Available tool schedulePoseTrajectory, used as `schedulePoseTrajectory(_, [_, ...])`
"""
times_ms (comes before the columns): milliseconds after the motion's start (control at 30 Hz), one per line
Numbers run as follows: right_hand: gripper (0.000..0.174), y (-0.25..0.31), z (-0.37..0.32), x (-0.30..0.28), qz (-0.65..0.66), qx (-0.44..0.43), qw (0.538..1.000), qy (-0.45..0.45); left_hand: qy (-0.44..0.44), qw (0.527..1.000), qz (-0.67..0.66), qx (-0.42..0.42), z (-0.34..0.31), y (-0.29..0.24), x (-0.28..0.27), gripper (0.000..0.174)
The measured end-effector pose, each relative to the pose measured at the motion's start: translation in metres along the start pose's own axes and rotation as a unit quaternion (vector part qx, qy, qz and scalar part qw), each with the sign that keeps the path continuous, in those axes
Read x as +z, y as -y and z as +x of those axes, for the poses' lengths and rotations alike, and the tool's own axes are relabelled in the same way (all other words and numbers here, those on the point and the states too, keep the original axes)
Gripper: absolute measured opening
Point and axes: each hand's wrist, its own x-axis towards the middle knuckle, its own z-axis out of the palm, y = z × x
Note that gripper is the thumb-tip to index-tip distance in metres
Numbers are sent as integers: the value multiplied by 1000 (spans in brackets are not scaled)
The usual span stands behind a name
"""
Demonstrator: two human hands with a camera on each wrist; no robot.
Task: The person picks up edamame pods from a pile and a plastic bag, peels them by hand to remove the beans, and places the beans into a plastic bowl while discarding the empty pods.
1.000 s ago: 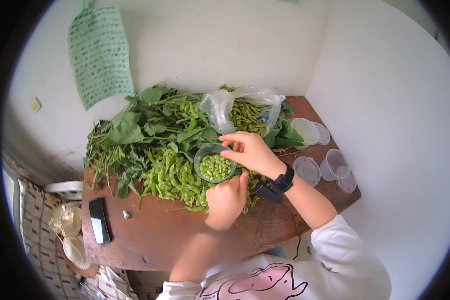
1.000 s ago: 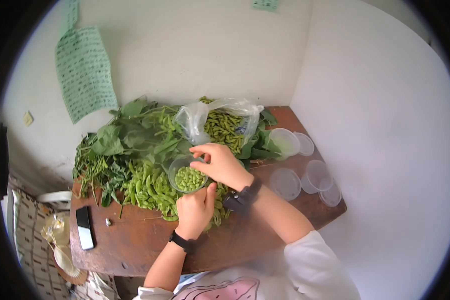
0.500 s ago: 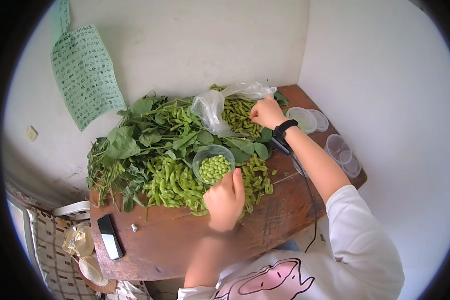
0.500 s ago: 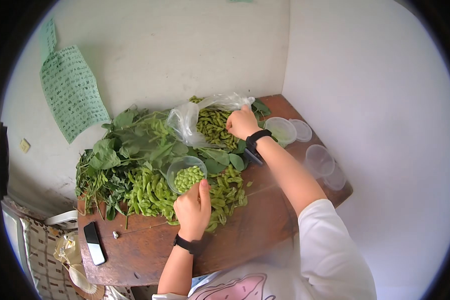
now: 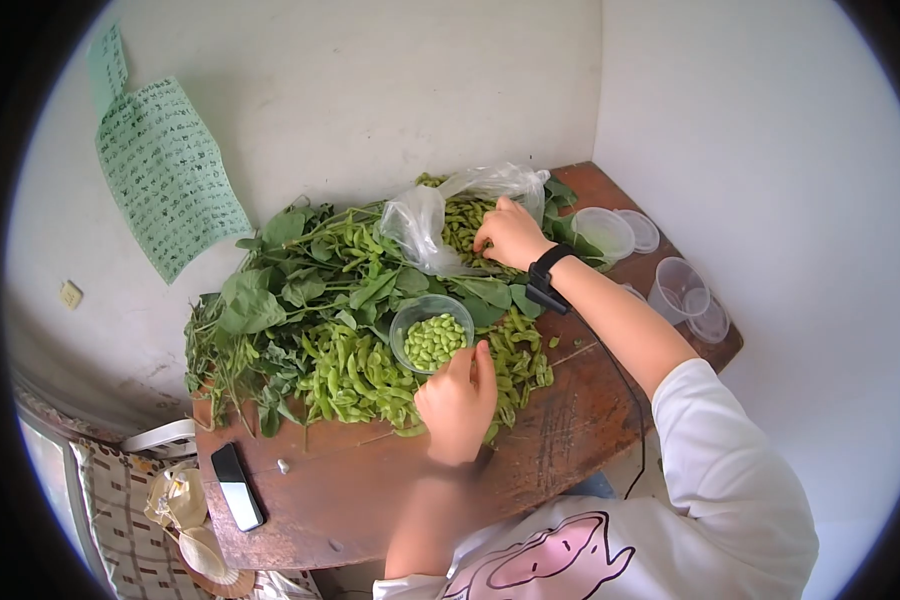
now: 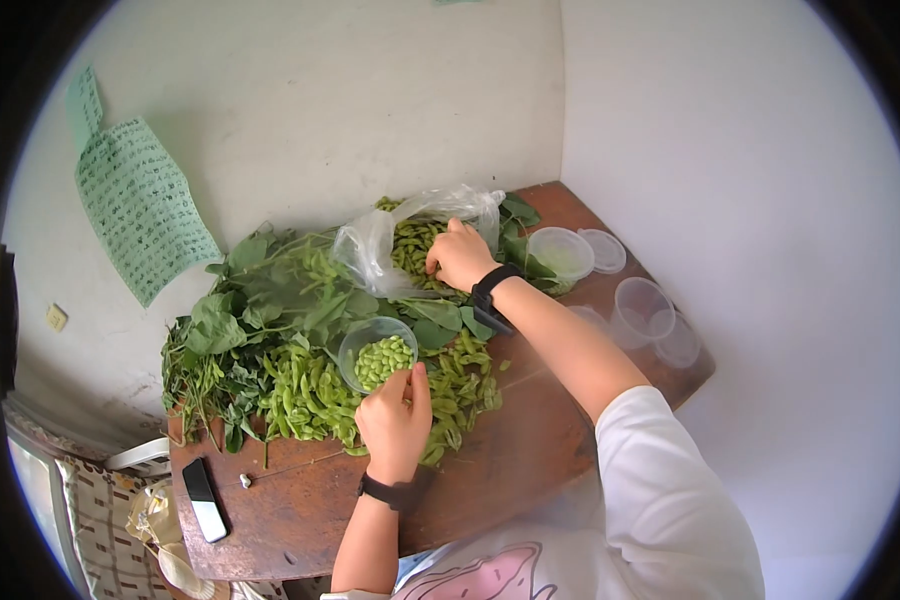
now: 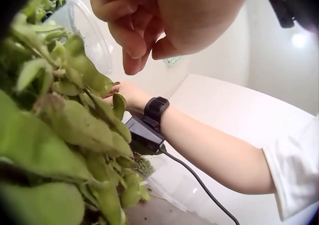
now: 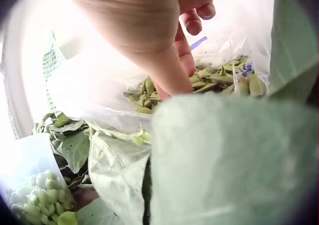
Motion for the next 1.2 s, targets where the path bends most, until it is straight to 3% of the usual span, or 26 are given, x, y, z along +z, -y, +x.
schedulePoseTrajectory(100, [9,-2,1,-7,-14,29,999,14,3,1000,-2,-3,1,0,-2,30])
schedulePoseTrajectory(167, [13,-2,4,-19,-77,82,990,86,2,1000,-8,-6,2,0,-2,30])
schedulePoseTrajectory(400, [9,-8,31,-13,-18,62,998,-24,6,1000,4,5,-1,0,2,31])
schedulePoseTrajectory(533, [9,-13,53,7,-14,39,999,-6,4,1000,6,-3,1,-2,-1,30])
schedulePoseTrajectory(600, [13,-7,56,14,-25,56,998,-21,2,1000,5,2,2,-2,-2,30])
schedulePoseTrajectory(700, [35,5,61,23,-52,148,988,7,-6,1000,2,10,1,-1,0,29])
schedulePoseTrajectory(833, [35,9,70,30,-41,205,977,48,-3,1000,7,14,0,0,1,29])
schedulePoseTrajectory(900, [36,14,69,25,-15,280,960,25,1,1000,7,11,1,0,0,29])
schedulePoseTrajectory(1000, [37,10,66,15,18,296,955,10,-4,1000,8,10,1,2,-1,28])
schedulePoseTrajectory(1200, [25,-25,47,7,189,236,951,-70,-14,1000,7,10,0,1,1,25])
